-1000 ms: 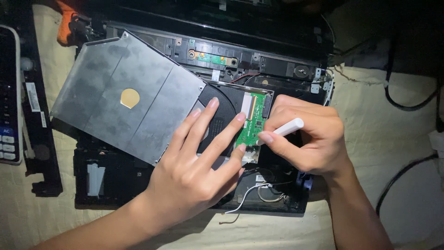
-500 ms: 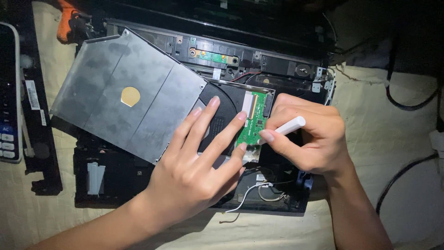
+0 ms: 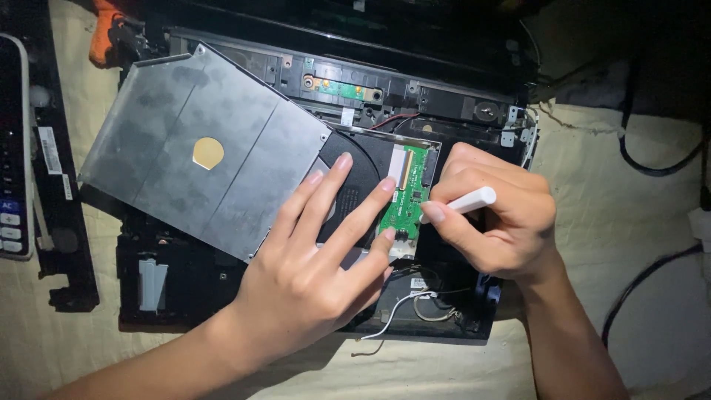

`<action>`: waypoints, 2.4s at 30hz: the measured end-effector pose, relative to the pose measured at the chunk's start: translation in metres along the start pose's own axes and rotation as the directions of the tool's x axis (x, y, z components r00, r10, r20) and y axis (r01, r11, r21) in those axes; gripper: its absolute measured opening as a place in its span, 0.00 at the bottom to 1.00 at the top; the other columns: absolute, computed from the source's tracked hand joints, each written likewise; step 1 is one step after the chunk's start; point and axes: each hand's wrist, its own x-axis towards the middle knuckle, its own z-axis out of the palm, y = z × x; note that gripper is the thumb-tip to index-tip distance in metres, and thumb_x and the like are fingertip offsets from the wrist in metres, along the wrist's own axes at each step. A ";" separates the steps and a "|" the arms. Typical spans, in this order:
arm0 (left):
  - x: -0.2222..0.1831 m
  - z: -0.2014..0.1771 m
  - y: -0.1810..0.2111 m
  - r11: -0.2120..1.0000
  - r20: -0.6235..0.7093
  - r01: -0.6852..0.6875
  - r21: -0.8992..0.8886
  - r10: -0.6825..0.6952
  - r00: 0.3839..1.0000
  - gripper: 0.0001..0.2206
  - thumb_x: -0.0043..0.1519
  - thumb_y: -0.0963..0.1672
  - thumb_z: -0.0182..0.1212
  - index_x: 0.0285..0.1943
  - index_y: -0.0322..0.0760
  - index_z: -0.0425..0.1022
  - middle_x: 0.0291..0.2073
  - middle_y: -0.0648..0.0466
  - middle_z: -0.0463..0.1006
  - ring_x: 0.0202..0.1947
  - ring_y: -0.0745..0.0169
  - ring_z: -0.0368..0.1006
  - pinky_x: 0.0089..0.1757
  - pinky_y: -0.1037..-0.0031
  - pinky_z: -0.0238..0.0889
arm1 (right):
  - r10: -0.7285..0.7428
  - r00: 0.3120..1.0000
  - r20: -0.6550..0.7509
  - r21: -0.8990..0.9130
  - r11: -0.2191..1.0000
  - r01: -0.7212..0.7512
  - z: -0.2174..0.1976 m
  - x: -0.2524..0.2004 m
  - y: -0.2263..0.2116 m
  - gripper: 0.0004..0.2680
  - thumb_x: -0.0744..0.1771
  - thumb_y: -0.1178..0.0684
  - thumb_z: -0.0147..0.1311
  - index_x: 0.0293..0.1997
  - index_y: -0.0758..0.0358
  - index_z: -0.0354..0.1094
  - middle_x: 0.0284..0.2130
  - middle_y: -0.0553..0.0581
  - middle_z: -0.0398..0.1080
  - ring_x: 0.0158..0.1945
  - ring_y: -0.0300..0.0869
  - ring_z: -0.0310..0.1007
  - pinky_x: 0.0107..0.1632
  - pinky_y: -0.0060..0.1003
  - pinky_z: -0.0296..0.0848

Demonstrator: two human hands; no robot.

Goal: Disassembling a laptop, removing the optical drive, and using a marker to label or identify internal components.

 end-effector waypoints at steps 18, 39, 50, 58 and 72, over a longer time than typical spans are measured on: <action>0.000 -0.001 0.000 1.000 0.006 -0.004 0.010 0.004 1.000 0.09 0.71 0.45 0.53 0.43 0.40 0.78 0.62 0.41 0.75 0.61 0.22 0.71 0.59 0.47 0.66 | 0.063 0.998 -0.024 -0.004 0.998 -0.063 0.000 -0.001 -0.002 0.06 0.66 0.65 0.52 0.28 0.73 0.64 0.20 0.60 0.64 0.23 0.46 0.59 0.33 0.39 0.59; -0.001 -0.001 0.001 1.000 -0.012 0.006 -0.005 -0.006 1.000 0.08 0.71 0.44 0.54 0.43 0.39 0.77 0.62 0.41 0.75 0.61 0.23 0.70 0.59 0.46 0.66 | 0.081 0.996 -0.035 -0.015 0.997 -0.081 -0.001 -0.001 -0.003 0.05 0.67 0.65 0.52 0.29 0.73 0.65 0.22 0.60 0.66 0.24 0.46 0.58 0.33 0.39 0.59; -0.005 -0.007 0.003 0.998 0.066 0.019 -0.057 -0.015 0.998 0.11 0.65 0.47 0.65 0.48 0.36 0.79 0.66 0.38 0.70 0.66 0.20 0.64 0.62 0.42 0.60 | 0.085 0.996 -0.023 -0.001 0.996 -0.085 0.000 -0.001 -0.007 0.05 0.67 0.64 0.52 0.29 0.71 0.65 0.23 0.59 0.66 0.26 0.46 0.58 0.35 0.38 0.60; 0.007 -0.037 -0.004 0.973 0.004 0.083 -0.215 -0.084 0.996 0.17 0.66 0.49 0.58 0.52 0.28 0.72 0.55 0.36 0.72 0.57 0.36 0.67 0.53 0.52 0.64 | 0.070 0.998 0.000 0.016 0.997 -0.070 -0.004 0.003 -0.011 0.06 0.67 0.63 0.52 0.29 0.69 0.64 0.22 0.57 0.65 0.26 0.45 0.58 0.35 0.37 0.60; -0.011 -0.056 -0.041 0.940 -0.022 0.278 0.197 -0.279 0.960 0.10 0.56 0.37 0.68 0.46 0.30 0.78 0.50 0.46 0.82 0.58 0.36 0.75 0.50 0.55 0.70 | 0.101 0.995 0.009 0.010 0.995 -0.101 -0.005 0.000 -0.017 0.06 0.67 0.63 0.53 0.29 0.66 0.65 0.23 0.54 0.66 0.27 0.42 0.59 0.33 0.34 0.60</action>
